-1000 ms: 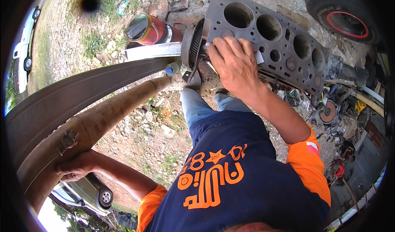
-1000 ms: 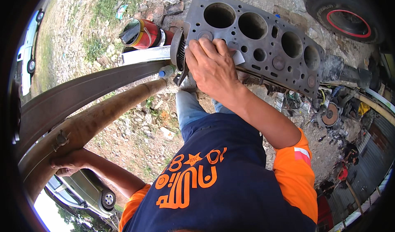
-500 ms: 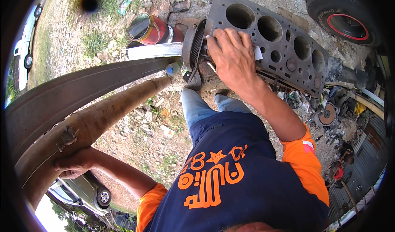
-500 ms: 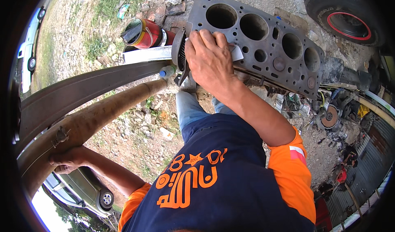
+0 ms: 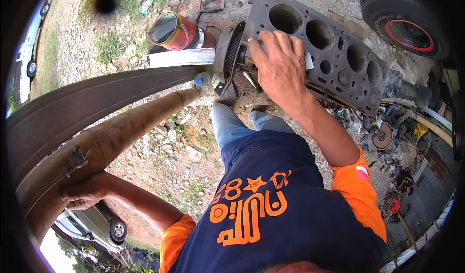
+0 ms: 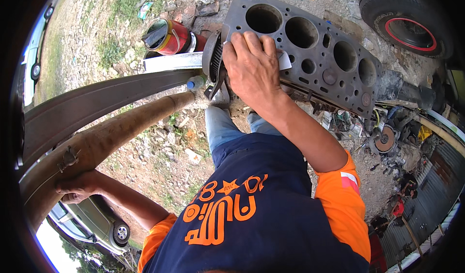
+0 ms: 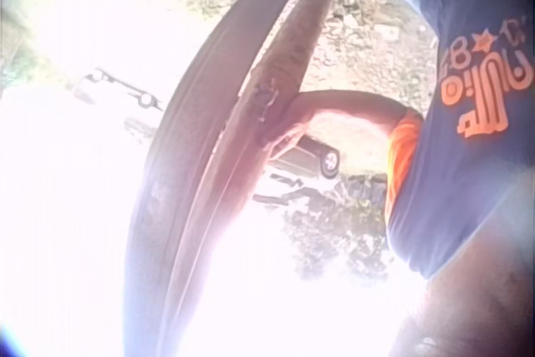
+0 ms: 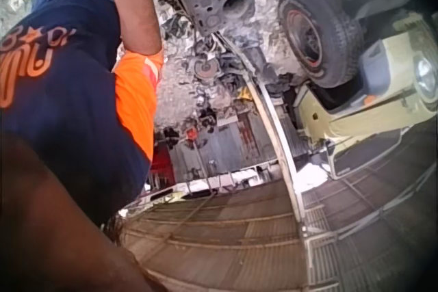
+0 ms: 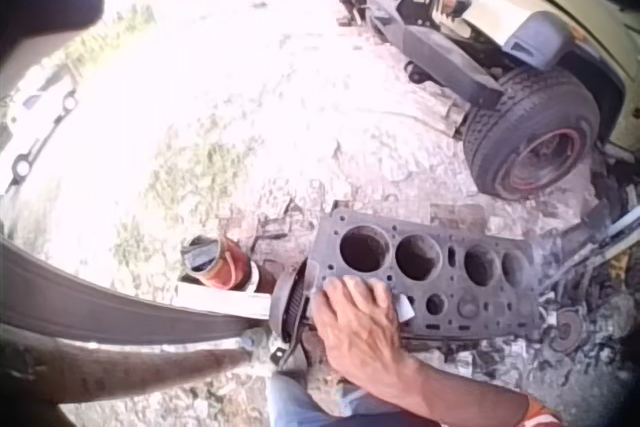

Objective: The person is sanding the flat top surface of an engine block using a piece of sandpaper. They scrub the metal surface by hand and use a cloth to wipe away debris.

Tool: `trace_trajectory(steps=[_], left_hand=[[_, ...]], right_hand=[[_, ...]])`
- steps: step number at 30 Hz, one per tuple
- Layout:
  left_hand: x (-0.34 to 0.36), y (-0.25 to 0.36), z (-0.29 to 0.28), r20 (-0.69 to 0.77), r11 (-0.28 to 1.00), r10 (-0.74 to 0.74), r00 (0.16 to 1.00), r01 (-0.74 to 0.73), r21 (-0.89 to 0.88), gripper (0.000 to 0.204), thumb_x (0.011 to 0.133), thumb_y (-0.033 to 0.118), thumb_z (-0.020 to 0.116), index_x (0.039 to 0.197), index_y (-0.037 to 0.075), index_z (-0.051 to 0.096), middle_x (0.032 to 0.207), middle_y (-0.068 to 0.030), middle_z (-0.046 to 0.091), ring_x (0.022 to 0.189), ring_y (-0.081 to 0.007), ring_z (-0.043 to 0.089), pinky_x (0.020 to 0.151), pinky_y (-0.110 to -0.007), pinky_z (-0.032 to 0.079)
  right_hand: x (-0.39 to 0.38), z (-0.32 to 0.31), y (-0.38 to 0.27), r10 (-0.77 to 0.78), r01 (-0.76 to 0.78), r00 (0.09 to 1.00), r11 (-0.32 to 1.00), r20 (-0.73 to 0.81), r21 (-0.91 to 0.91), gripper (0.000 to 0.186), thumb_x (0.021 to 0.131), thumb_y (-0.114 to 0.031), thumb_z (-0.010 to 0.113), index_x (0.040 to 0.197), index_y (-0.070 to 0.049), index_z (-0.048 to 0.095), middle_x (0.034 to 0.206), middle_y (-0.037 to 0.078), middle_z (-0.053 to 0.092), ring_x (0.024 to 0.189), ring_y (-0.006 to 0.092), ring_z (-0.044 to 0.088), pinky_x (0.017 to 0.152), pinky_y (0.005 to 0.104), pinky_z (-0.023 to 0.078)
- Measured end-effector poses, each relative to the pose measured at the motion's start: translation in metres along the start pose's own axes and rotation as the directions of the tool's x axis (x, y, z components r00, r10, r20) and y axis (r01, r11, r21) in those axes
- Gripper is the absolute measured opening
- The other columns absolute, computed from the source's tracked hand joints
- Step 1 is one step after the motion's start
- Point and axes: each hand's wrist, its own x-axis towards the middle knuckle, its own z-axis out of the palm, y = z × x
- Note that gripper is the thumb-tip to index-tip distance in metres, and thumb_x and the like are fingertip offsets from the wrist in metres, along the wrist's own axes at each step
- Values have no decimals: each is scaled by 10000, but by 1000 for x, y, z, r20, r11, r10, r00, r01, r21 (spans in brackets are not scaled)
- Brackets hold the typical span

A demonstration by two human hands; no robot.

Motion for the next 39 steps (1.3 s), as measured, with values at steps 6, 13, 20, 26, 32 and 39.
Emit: trace_trajectory(steps=[6,13,20,26,32,39], left_hand=[[4,-9,-7,-5,1000,4,1000,-4,-23,576,1024,422,765,1187,-75,524,1148,-213,649,964,-247,703,893,-399,637],[0,-2,0,-4,1000,12,1000,-12,-21,552,1022,414,769,1156,-71,540,1145,-222,649,983,-259,702,923,-417,628],[1,-4,-1,-1,1000,19,1000,-19,-3,565,1026,430,756,1115,-80,531,1118,-229,649,986,-267,709,911,-423,632],[-4,11,9,-18,998,30,999,-29,54,552,1027,431,747,1062,-71,522,1067,-217,627,945,-248,681,878,-406,622],[3,-5,-3,-25,998,38,999,-36,58,554,1027,435,740,1042,-70,515,1023,-195,610,913,-239,664,854,-404,613],[3,-6,-5,-20,999,25,999,-24,48,605,1018,453,757,1121,-101,538,1092,-228,641,965,-252,690,894,-400,614]], right_hand=[[-7,-6,-4,-9,9,999,1000,42,-1,258,875,-185,674,1070,-36,754,1078,78,645,1082,232,589,926,423,402],[-15,-10,-15,-11,10,1000,1000,28,16,209,875,-179,668,1018,-51,751,1115,85,664,1099,233,597,935,429,409],[-18,-10,-15,-40,40,998,999,45,12,207,889,-171,663,1045,-55,735,1148,92,664,1118,242,598,942,432,409],[-11,-8,-11,-39,39,998,999,41,-1,230,897,-181,659,1065,-49,742,1151,86,663,1126,233,597,951,426,403],[1,-5,-3,-19,19,999,1000,46,-21,229,895,-194,670,1058,-50,742,1130,76,659,1093,235,599,950,423,406],[4,-2,3,-17,17,1000,1000,12,22,222,879,-180,679,1046,-46,738,1099,71,656,1078,238,599,937,427,410]])
